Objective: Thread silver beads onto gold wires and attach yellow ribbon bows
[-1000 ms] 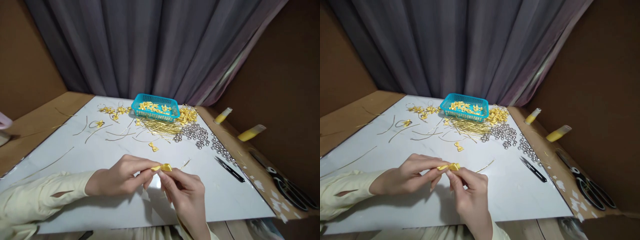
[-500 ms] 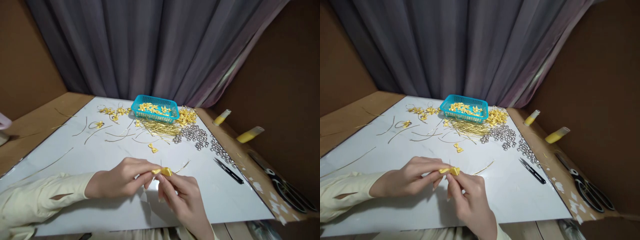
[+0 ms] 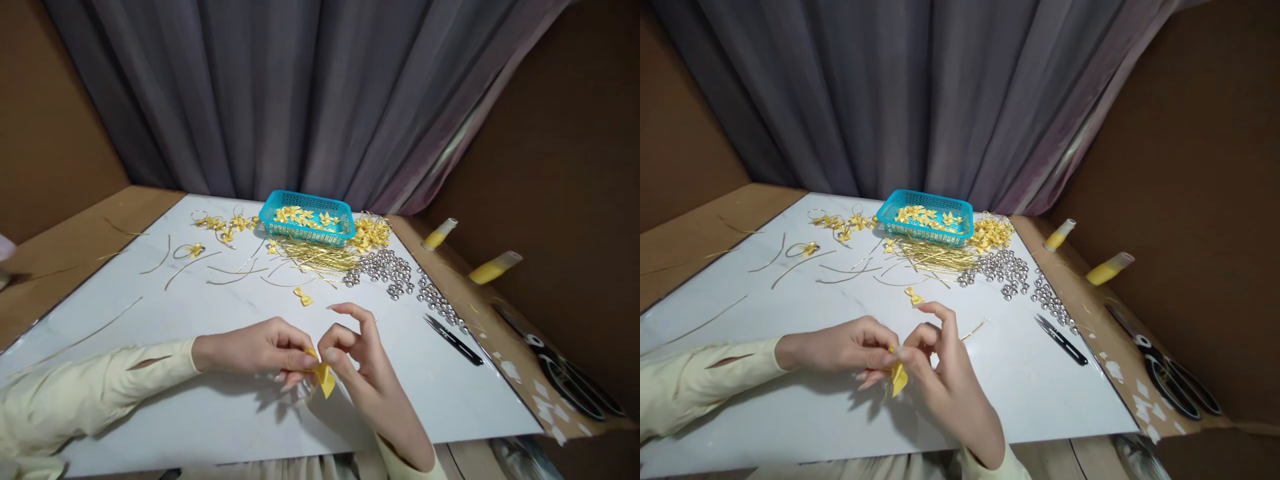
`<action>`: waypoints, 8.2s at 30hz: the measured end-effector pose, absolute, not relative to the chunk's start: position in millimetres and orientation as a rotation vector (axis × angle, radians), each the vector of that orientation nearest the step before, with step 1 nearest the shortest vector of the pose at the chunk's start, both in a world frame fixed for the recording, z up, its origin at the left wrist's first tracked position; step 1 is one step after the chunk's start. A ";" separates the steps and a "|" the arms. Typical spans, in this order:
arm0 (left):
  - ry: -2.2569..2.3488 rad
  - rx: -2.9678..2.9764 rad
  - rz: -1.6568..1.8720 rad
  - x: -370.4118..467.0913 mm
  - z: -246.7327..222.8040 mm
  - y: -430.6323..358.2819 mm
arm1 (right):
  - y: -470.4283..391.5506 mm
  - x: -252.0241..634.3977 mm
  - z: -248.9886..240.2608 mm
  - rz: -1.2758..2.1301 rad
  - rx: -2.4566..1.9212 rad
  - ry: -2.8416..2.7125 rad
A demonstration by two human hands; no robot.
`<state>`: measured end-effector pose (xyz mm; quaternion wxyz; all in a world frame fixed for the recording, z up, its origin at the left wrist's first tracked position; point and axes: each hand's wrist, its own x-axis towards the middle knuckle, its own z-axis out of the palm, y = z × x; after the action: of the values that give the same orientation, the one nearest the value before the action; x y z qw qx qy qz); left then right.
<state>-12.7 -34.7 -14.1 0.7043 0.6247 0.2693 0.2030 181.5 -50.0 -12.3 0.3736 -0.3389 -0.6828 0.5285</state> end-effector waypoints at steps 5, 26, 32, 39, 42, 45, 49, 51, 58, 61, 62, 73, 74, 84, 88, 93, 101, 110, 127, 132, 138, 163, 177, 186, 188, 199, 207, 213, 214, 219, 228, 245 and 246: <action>0.751 1.525 0.487 -11.8 -13.4 -36.4 | -56.5 170.5 -12.6 1.440 -0.890 -1.572; 0.901 2.127 0.864 -6.0 -2.6 -58.8 | -57.1 164.4 -8.3 1.285 -1.039 -1.270; 0.882 1.627 0.665 -6.8 6.4 -53.7 | -40.7 170.1 -19.1 1.380 -1.059 -1.431; 0.738 1.291 0.590 -9.6 2.6 -48.0 | -43.7 169.4 -19.0 1.603 -0.926 -1.587; 0.721 1.272 0.536 -9.8 2.1 -46.1 | -48.0 163.1 -16.5 1.660 -0.906 -1.625; 0.679 1.244 0.527 -8.3 3.5 -44.3 | -50.8 158.2 -16.2 1.684 -0.950 -1.576; 0.674 1.257 0.536 -5.0 4.3 -43.9 | -51.7 155.5 -17.5 1.669 -0.963 -1.490; 0.687 1.280 0.571 -3.8 3.0 -44.6 | -51.9 154.5 -18.4 1.652 -0.941 -1.472; 0.655 1.275 0.613 -9.4 0.6 -49.6 | -44.3 169.3 -19.5 1.401 -1.055 -1.272; 0.565 1.264 0.573 -13.6 4.6 -51.7 | -31.7 198.4 -10.8 1.245 -1.055 -1.132; 0.561 1.264 0.571 -14.3 6.3 -51.8 | -27.1 210.2 -7.3 1.211 -1.035 -1.104; 0.703 1.238 0.564 -14.3 9.6 -43.8 | -11.8 272.5 -0.4 1.030 -1.263 -1.171; 0.710 1.236 0.554 -14.8 9.6 -43.6 | -12.1 272.3 0.0 1.057 -1.257 -1.182; 0.848 1.227 0.547 -12.1 -2.8 -42.0 | -12.8 276.9 -3.6 1.492 -0.933 -1.033; 0.814 1.199 0.553 -12.6 -0.8 -40.9 | -14.0 280.5 -5.0 1.473 -0.961 -1.001; 0.786 1.172 0.489 -14.5 6.3 -40.9 | -13.2 277.6 -4.8 1.417 -1.004 -0.935; 0.755 1.191 0.402 -9.6 -2.5 -41.3 | -5.8 268.6 -8.5 1.467 -0.933 -0.726; 0.923 1.311 0.361 -4.7 -22.3 -27.5 | -3.2 280.8 -13.8 1.560 -1.104 -0.913; 0.949 2.591 0.428 51.8 -81.7 67.1 | 105.2 253.0 -20.7 0.851 -1.472 -2.306; 0.943 2.632 0.413 50.3 -95.6 67.7 | 102.0 244.8 -26.9 0.645 -1.505 -2.421; 0.946 2.707 0.419 53.6 -92.3 67.9 | 103.1 238.7 -37.3 0.460 -1.520 -2.482; 0.936 2.836 0.347 71.2 -85.6 79.4 | 118.0 258.9 -34.4 0.425 -1.629 -2.346; 0.869 3.029 0.266 67.5 -79.2 67.8 | 116.0 259.4 -25.4 0.587 -1.631 -2.352; 0.889 3.048 0.288 68.7 -79.3 68.8 | 116.4 255.1 -30.6 0.610 -1.599 -2.342; 0.890 3.043 0.298 68.6 -80.6 69.2 | 117.4 252.9 -32.3 0.638 -1.606 -2.325; 0.901 2.951 0.343 68.5 -80.5 69.7 | 131.4 251.6 -55.2 1.292 -1.630 -2.116; 0.886 2.979 0.447 66.6 -78.3 68.3 | 140.7 271.5 -67.7 1.876 -1.304 -1.849; 0.932 2.997 0.596 60.9 -71.7 71.2 | 136.7 271.5 -61.6 1.936 -1.028 -1.601; 0.937 3.000 0.623 60.3 -69.6 71.6 | 135.5 271.0 -58.7 1.935 -0.988 -1.565; 1.021 2.966 0.801 55.1 -51.6 64.8 | 125.4 268.9 -32.1 1.882 -0.827 -1.390; 1.189 2.463 0.900 23.5 -5.4 34.2 | 89.9 252.8 55.1 1.724 -0.704 -1.205; 1.102 1.908 1.050 0.7 20.7 17.2 | 3.7 230.4 141.9 1.467 -0.494 -1.641; 1.105 1.889 1.056 -0.4 21.8 16.8 | 0.9 228.9 142.9 1.472 -0.495 -1.653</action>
<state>-0.4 16.8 21.8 0.3485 0.7286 0.4263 0.4073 228.9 0.9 142.9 0.4231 -0.1979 -0.6603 0.5880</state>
